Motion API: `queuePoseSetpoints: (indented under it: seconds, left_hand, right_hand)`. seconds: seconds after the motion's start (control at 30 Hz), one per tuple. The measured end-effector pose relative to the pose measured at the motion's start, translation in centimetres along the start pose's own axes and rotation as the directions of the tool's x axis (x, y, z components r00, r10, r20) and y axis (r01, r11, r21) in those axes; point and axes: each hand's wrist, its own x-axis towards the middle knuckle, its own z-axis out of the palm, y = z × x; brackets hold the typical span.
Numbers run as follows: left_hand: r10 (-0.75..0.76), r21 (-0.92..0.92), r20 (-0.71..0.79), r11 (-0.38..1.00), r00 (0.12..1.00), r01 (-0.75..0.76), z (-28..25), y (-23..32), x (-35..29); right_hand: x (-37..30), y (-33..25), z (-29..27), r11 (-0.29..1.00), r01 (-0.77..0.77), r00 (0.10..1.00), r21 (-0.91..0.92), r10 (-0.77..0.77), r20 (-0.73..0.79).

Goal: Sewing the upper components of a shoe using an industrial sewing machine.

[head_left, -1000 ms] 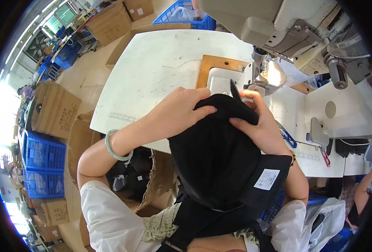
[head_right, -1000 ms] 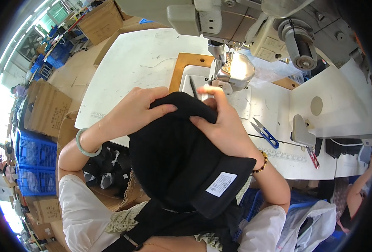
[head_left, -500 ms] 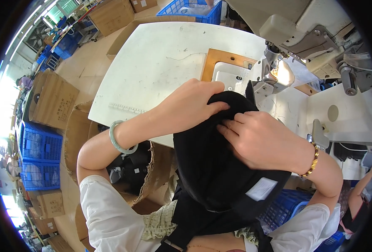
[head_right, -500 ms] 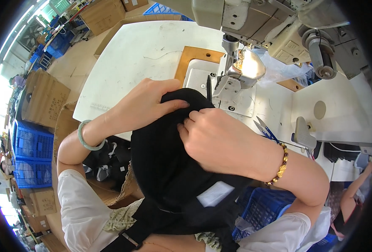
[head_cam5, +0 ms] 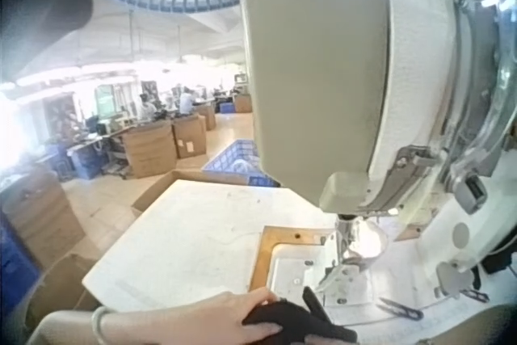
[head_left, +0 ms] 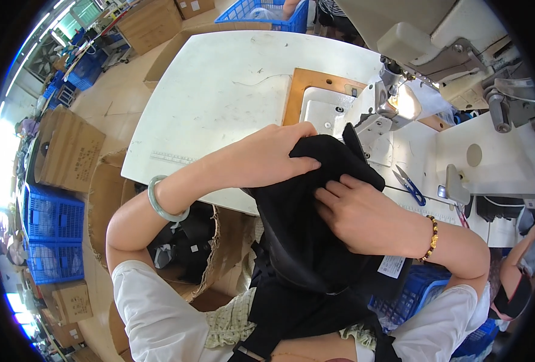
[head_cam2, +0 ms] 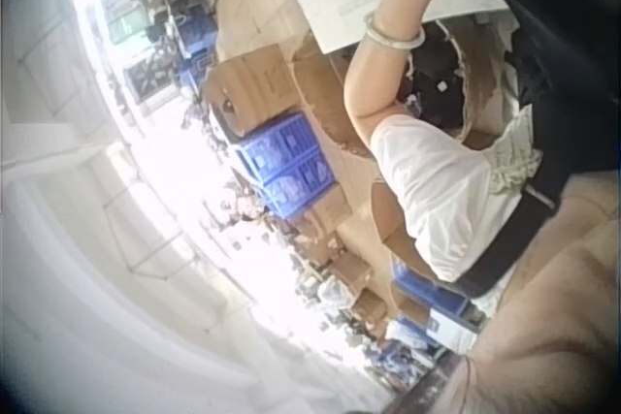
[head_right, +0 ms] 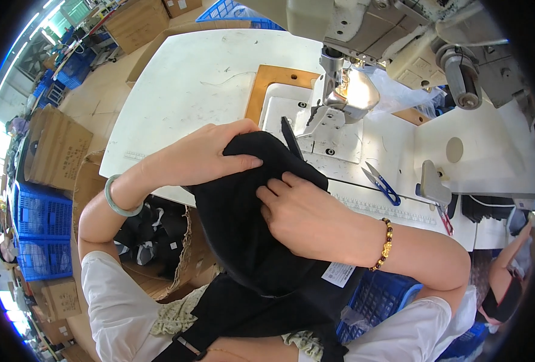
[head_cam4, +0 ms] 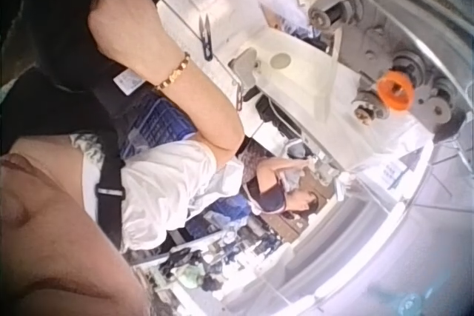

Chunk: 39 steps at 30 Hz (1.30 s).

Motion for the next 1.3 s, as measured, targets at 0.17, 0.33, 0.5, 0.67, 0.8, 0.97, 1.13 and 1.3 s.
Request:
queuePoseSetpoints:
  seconds: [0.17,0.33,0.5,0.67,0.8,0.97,1.13,1.3]
  left_hand:
    - [-0.031,0.078,0.100,0.997,0.994,0.024,0.0,0.5,0.7]
    - [-0.006,0.101,0.059,0.995,0.998,0.000,-0.3,0.6,0.3]
    - [-0.029,0.138,0.080,0.990,0.996,0.017,-0.4,0.4,0.0]
    - [0.053,0.091,0.107,0.994,0.993,-0.063,-0.9,0.8,0.1]
    - [-0.047,0.112,0.133,0.993,0.990,0.032,-0.1,0.9,0.2]
    - [0.042,0.174,-0.029,0.984,0.999,-0.036,0.3,0.3,0.4]
    - [0.067,0.118,-0.041,0.991,0.997,-0.062,0.3,0.8,0.0]
    - [0.048,0.209,-0.035,0.977,0.998,-0.039,0.9,1.4,-0.2]
  right_hand:
    - [0.7,-1.0,-0.2,0.999,-0.014,0.995,-0.040,0.011,-0.098]
    - [1.2,-0.8,-0.5,0.919,0.346,0.924,-0.190,-0.299,0.241]
    - [-0.3,0.6,-0.5,0.938,0.241,0.969,0.250,-0.246,-0.010]
    - [-0.3,1.6,1.3,0.906,0.200,0.980,0.374,-0.182,-0.081]
    - [0.3,1.0,2.0,0.979,0.074,0.994,0.191,-0.088,0.065]
    - [1.0,1.3,1.5,0.946,-0.061,0.994,0.317,0.029,0.104]
    - [0.2,0.7,0.5,0.965,-0.250,0.829,-0.076,0.172,-0.532]
    - [-0.9,2.1,-0.1,0.670,-0.551,0.655,0.497,0.717,-0.240]
